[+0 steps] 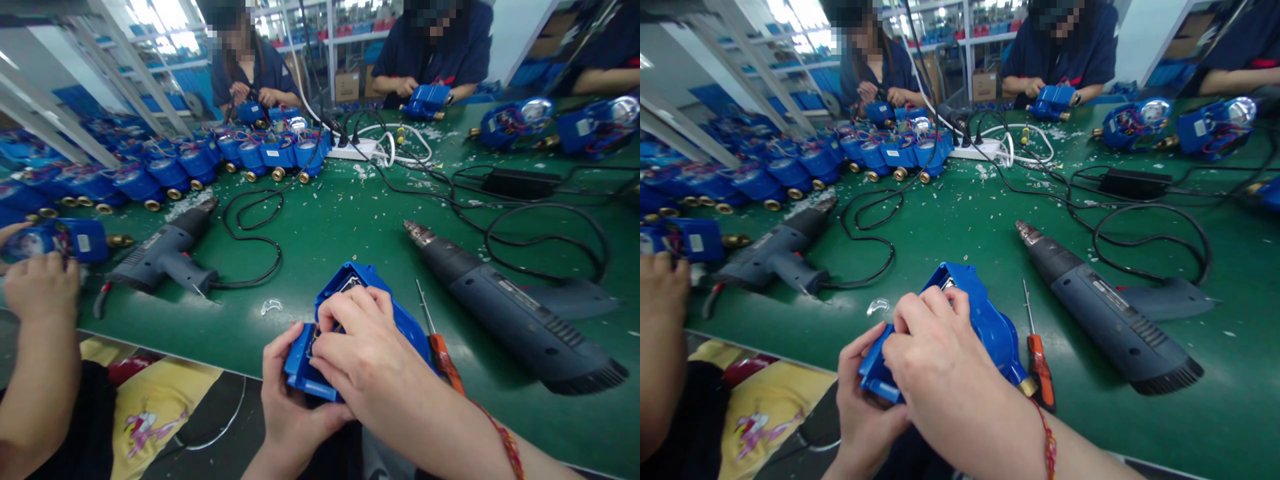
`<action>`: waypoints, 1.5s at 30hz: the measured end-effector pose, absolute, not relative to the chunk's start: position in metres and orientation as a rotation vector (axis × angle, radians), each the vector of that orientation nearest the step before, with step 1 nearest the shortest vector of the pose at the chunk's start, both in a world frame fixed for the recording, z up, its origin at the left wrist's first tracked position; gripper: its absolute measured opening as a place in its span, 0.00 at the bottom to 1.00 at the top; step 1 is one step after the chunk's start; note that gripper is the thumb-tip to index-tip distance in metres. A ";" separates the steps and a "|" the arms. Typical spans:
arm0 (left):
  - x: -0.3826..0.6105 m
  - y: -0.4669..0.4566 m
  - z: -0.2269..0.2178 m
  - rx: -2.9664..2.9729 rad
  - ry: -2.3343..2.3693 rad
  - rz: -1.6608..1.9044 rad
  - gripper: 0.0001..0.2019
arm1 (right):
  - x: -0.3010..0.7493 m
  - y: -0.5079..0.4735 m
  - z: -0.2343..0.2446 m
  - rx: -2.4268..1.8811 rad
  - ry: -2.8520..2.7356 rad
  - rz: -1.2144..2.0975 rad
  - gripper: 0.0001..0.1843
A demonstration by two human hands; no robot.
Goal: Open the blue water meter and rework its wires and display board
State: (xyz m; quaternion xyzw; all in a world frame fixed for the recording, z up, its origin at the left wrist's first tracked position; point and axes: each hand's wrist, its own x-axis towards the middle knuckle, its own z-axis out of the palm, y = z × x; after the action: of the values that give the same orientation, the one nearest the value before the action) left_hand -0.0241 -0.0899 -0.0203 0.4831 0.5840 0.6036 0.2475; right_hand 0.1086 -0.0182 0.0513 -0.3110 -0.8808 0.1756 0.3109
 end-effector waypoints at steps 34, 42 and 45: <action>-0.020 -0.089 -0.013 1.237 1.536 1.647 0.41 | 0.116 -0.016 0.063 -0.794 -2.416 0.489 0.09; -0.014 -0.084 0.001 1.212 1.440 1.698 0.36 | 0.112 -0.020 0.067 -0.833 -2.334 0.448 0.11; -0.016 -0.085 -0.002 1.095 1.368 1.670 0.36 | 0.113 -0.018 0.065 -0.838 -2.356 0.461 0.10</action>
State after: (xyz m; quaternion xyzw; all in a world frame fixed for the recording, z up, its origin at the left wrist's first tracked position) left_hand -0.0155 -0.0855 -0.0018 0.4235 0.5287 0.6455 0.3529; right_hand 0.1132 -0.0185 0.0651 -0.3151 -0.8853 0.1731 0.2950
